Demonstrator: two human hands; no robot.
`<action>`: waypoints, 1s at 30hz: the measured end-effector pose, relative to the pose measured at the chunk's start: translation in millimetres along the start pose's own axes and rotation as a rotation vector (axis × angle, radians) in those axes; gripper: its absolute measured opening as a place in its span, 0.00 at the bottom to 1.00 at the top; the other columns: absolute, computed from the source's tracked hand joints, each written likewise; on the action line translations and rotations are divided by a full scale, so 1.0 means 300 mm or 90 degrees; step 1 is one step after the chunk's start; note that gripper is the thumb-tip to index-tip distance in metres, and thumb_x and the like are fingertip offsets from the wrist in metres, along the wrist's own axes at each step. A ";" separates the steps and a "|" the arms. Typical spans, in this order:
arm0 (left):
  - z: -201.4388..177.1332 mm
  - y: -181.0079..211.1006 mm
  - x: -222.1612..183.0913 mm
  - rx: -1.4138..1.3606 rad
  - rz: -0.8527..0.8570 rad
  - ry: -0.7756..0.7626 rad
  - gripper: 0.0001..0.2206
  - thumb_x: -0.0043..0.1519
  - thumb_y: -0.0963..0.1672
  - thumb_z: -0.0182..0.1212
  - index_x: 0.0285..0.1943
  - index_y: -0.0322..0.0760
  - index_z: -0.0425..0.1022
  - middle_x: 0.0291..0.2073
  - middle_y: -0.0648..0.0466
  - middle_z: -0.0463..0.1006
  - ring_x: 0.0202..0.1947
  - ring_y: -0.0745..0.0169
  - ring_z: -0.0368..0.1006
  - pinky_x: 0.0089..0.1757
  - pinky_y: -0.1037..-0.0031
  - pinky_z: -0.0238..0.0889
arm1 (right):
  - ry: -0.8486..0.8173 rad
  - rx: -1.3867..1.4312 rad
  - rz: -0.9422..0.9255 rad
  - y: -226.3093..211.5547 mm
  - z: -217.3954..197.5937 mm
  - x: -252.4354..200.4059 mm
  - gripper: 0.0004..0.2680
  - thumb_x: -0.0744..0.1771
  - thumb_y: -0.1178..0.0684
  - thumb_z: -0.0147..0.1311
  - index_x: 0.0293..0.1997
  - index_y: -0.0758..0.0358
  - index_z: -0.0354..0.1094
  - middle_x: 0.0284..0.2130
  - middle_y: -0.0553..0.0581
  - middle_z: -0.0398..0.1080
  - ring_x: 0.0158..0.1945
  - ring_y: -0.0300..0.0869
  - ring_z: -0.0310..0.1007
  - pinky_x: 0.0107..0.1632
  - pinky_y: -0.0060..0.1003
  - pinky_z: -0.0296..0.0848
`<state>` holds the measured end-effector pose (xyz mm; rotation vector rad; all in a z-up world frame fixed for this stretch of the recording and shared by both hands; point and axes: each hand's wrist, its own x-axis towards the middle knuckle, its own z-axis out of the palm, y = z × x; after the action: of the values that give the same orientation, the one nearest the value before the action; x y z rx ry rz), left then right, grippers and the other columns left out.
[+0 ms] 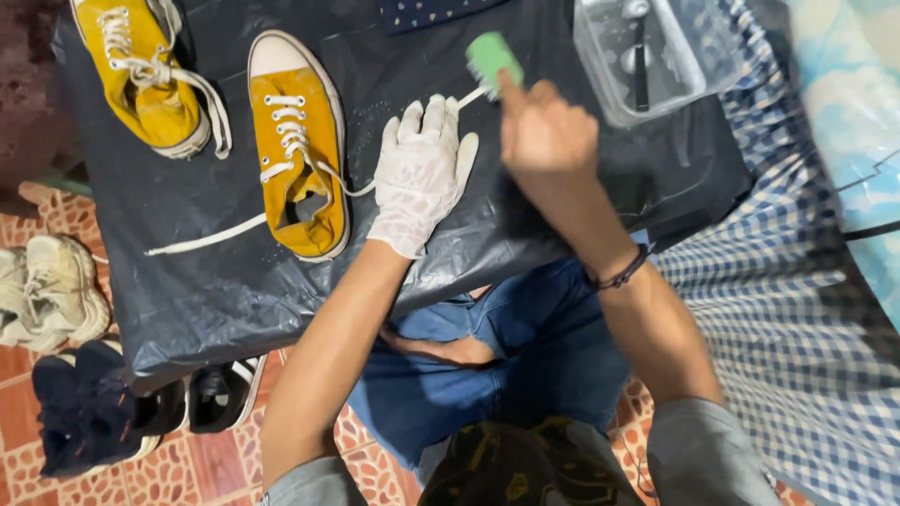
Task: Cleaning a white shoelace using a small brush and cleaning solution on a protective sheet.
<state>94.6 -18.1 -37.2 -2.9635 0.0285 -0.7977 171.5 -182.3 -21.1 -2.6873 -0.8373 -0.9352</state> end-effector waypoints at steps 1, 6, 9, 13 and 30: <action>0.007 -0.003 -0.003 -0.008 -0.005 -0.013 0.23 0.68 0.50 0.54 0.64 0.29 0.73 0.61 0.43 0.74 0.58 0.40 0.71 0.56 0.55 0.62 | 0.029 0.002 -0.060 -0.040 -0.029 -0.007 0.13 0.66 0.52 0.58 0.57 0.55 0.75 0.28 0.55 0.69 0.14 0.47 0.63 0.18 0.41 0.63; 0.005 0.002 -0.001 -0.013 -0.010 -0.009 0.23 0.68 0.50 0.55 0.65 0.30 0.73 0.62 0.44 0.74 0.58 0.40 0.71 0.57 0.52 0.61 | -0.008 -0.049 -0.057 -0.008 0.174 -0.044 0.14 0.65 0.50 0.57 0.57 0.56 0.75 0.27 0.56 0.69 0.11 0.44 0.60 0.15 0.40 0.58; -0.033 0.006 -0.008 0.019 -0.005 -0.002 0.23 0.68 0.51 0.55 0.64 0.29 0.73 0.59 0.44 0.75 0.56 0.41 0.71 0.56 0.54 0.60 | -0.175 -0.069 0.051 0.065 0.220 -0.013 0.23 0.61 0.49 0.62 0.63 0.57 0.70 0.30 0.62 0.72 0.17 0.50 0.73 0.19 0.45 0.71; -0.073 0.012 0.024 0.071 0.010 0.067 0.15 0.65 0.49 0.58 0.51 0.35 0.77 0.39 0.51 0.72 0.37 0.55 0.68 0.40 0.67 0.63 | -0.122 0.005 0.086 0.058 0.106 -0.004 0.19 0.64 0.57 0.54 0.63 0.61 0.66 0.33 0.64 0.70 0.20 0.58 0.73 0.24 0.52 0.73; 0.038 -0.061 -0.004 0.013 0.029 0.140 0.08 0.61 0.52 0.64 0.38 0.51 0.75 0.25 0.59 0.63 0.27 0.52 0.69 0.32 0.62 0.68 | -0.236 0.099 -0.010 -0.117 -0.011 -0.112 0.20 0.64 0.55 0.52 0.65 0.48 0.66 0.31 0.54 0.66 0.23 0.57 0.78 0.25 0.54 0.75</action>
<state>99.2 0.8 -46.1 -2.8299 0.0986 -1.1053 128.4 -169.4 -39.8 -2.7560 -0.9547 -0.3569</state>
